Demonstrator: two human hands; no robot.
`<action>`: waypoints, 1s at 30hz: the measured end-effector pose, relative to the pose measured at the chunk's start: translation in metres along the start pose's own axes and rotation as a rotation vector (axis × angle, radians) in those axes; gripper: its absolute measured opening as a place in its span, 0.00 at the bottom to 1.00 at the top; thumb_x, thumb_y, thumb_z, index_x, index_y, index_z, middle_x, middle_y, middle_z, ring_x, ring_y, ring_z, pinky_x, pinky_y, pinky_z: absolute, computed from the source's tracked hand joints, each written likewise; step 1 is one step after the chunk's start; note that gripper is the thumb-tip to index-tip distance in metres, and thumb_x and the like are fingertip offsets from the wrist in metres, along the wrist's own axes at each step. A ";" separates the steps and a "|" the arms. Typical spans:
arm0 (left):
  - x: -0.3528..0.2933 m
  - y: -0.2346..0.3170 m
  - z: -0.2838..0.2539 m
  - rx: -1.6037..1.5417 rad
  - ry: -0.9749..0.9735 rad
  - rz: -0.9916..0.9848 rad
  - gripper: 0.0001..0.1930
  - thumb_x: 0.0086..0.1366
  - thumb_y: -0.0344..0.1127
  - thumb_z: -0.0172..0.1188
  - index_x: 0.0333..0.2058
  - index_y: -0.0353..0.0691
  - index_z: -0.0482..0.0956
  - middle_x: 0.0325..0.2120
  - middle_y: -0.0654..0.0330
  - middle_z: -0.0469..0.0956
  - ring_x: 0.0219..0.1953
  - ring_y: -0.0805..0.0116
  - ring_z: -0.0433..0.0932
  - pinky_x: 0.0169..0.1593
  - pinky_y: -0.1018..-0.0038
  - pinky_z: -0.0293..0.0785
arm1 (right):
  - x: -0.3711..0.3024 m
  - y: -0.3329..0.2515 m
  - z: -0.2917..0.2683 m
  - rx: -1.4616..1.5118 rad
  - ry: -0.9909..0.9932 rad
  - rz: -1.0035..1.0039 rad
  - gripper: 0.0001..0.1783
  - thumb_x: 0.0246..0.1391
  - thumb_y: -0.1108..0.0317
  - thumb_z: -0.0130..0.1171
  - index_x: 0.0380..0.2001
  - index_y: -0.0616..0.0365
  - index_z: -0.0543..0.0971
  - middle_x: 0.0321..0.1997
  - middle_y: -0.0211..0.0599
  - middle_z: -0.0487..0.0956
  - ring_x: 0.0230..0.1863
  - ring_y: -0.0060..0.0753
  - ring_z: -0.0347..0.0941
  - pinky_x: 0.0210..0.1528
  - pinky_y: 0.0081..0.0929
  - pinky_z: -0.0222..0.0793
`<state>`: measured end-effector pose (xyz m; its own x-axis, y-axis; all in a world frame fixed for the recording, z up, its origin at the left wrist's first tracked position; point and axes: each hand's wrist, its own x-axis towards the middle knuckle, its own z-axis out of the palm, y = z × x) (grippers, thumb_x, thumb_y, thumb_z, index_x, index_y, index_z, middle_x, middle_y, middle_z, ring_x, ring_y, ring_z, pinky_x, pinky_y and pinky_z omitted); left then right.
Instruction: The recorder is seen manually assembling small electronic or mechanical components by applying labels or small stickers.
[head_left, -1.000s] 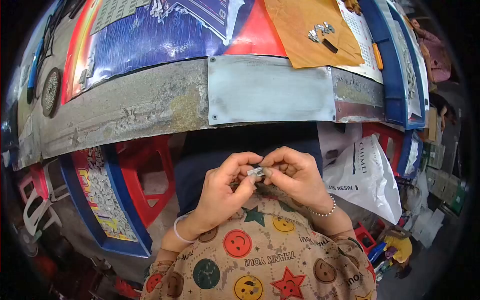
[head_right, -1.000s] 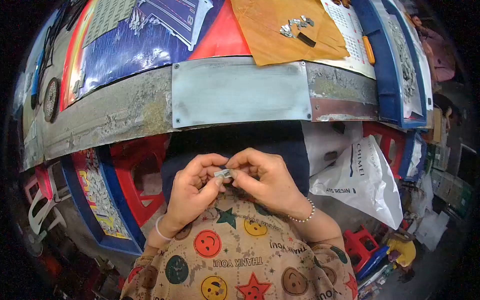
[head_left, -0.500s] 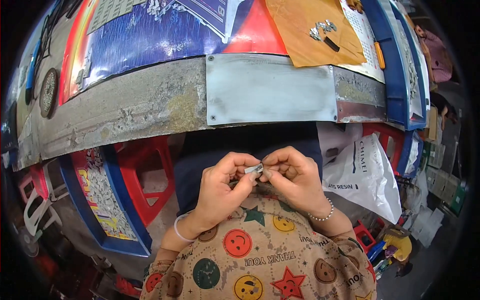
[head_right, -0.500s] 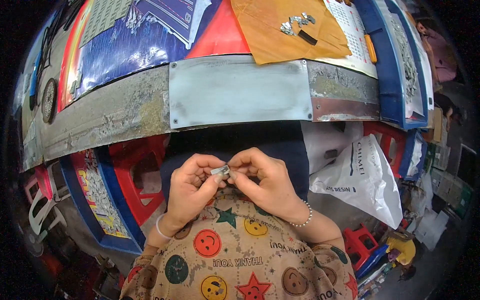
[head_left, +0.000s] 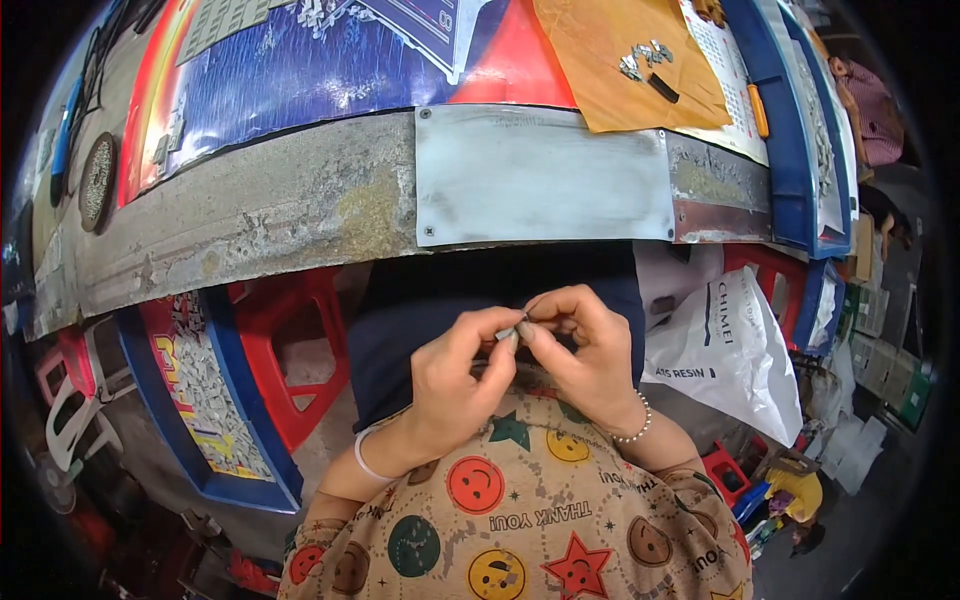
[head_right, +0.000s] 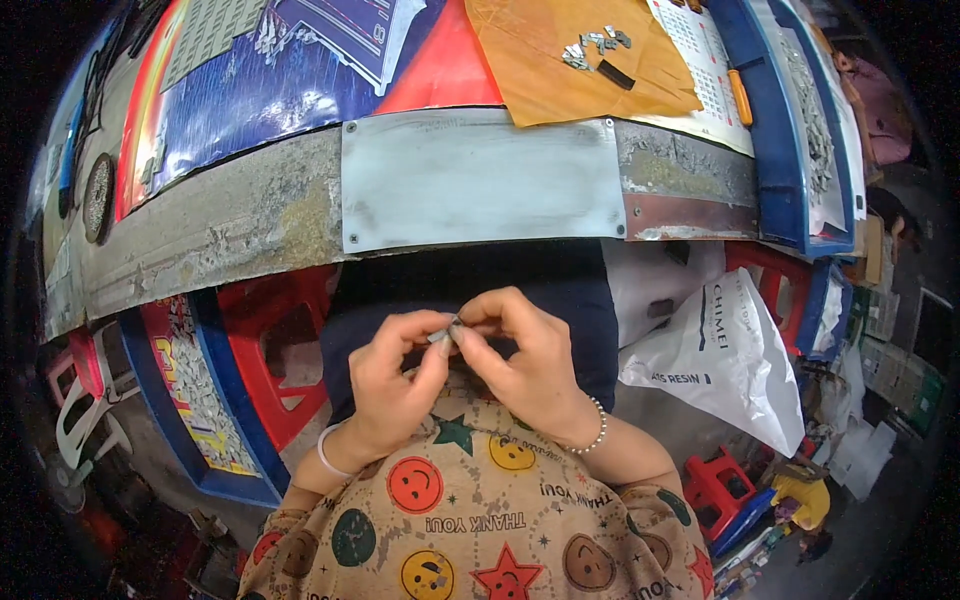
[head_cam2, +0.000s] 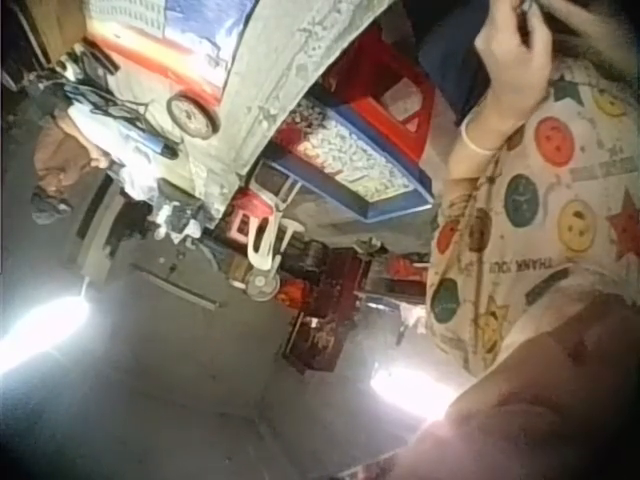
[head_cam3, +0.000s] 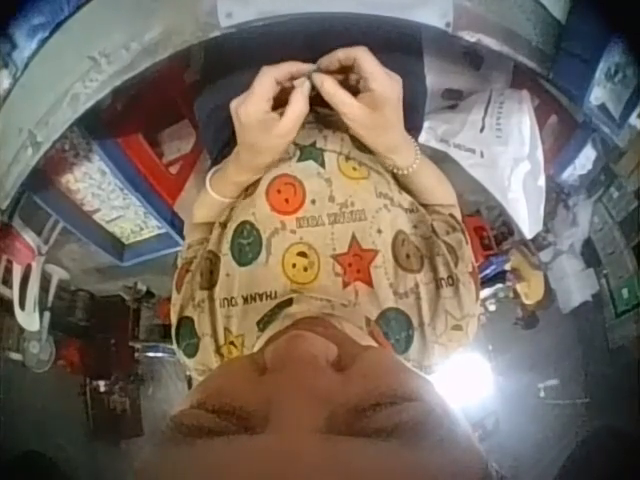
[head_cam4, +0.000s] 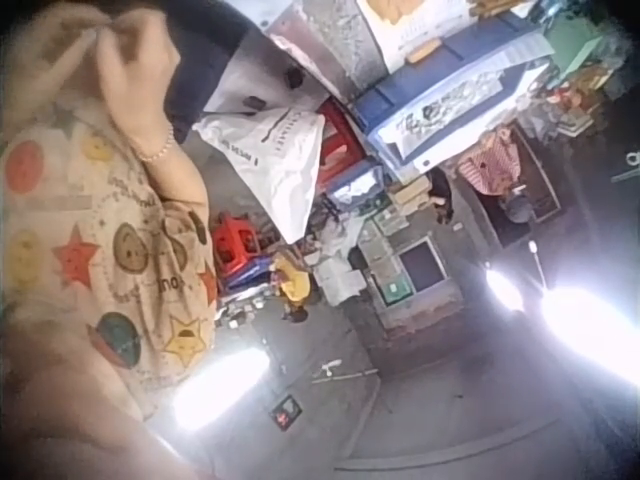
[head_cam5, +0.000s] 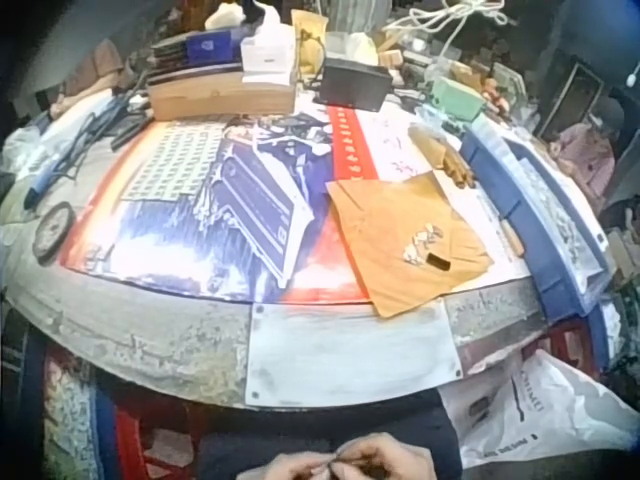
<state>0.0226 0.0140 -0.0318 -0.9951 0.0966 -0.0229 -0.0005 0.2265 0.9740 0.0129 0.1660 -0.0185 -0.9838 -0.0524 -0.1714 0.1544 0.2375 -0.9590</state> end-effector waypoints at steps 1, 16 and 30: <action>0.001 -0.002 0.003 0.072 0.055 0.142 0.13 0.55 0.19 0.60 0.40 0.34 0.75 0.26 0.54 0.78 0.25 0.67 0.79 0.28 0.75 0.76 | 0.001 0.003 0.001 0.093 -0.020 0.071 0.07 0.52 0.80 0.58 0.35 0.67 0.73 0.31 0.34 0.78 0.32 0.18 0.75 0.32 0.18 0.73; 0.007 -0.008 0.001 -0.168 -0.014 -0.098 0.09 0.59 0.19 0.57 0.40 0.31 0.75 0.28 0.59 0.81 0.30 0.77 0.81 0.33 0.82 0.76 | 0.013 0.007 -0.003 0.521 -0.146 0.359 0.09 0.56 0.81 0.53 0.41 0.68 0.71 0.37 0.35 0.75 0.36 0.19 0.75 0.37 0.15 0.72; 0.002 -0.017 0.006 -0.204 0.051 -0.090 0.10 0.58 0.20 0.58 0.39 0.33 0.75 0.29 0.57 0.80 0.29 0.74 0.80 0.33 0.79 0.76 | 0.007 0.003 0.004 0.175 -0.062 0.200 0.05 0.55 0.79 0.57 0.33 0.70 0.72 0.32 0.37 0.78 0.34 0.22 0.78 0.36 0.19 0.76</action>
<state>0.0216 0.0163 -0.0501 -0.9938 0.0341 -0.1057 -0.1046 0.0309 0.9940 0.0068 0.1621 -0.0232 -0.9258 -0.0816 -0.3691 0.3633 0.0778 -0.9284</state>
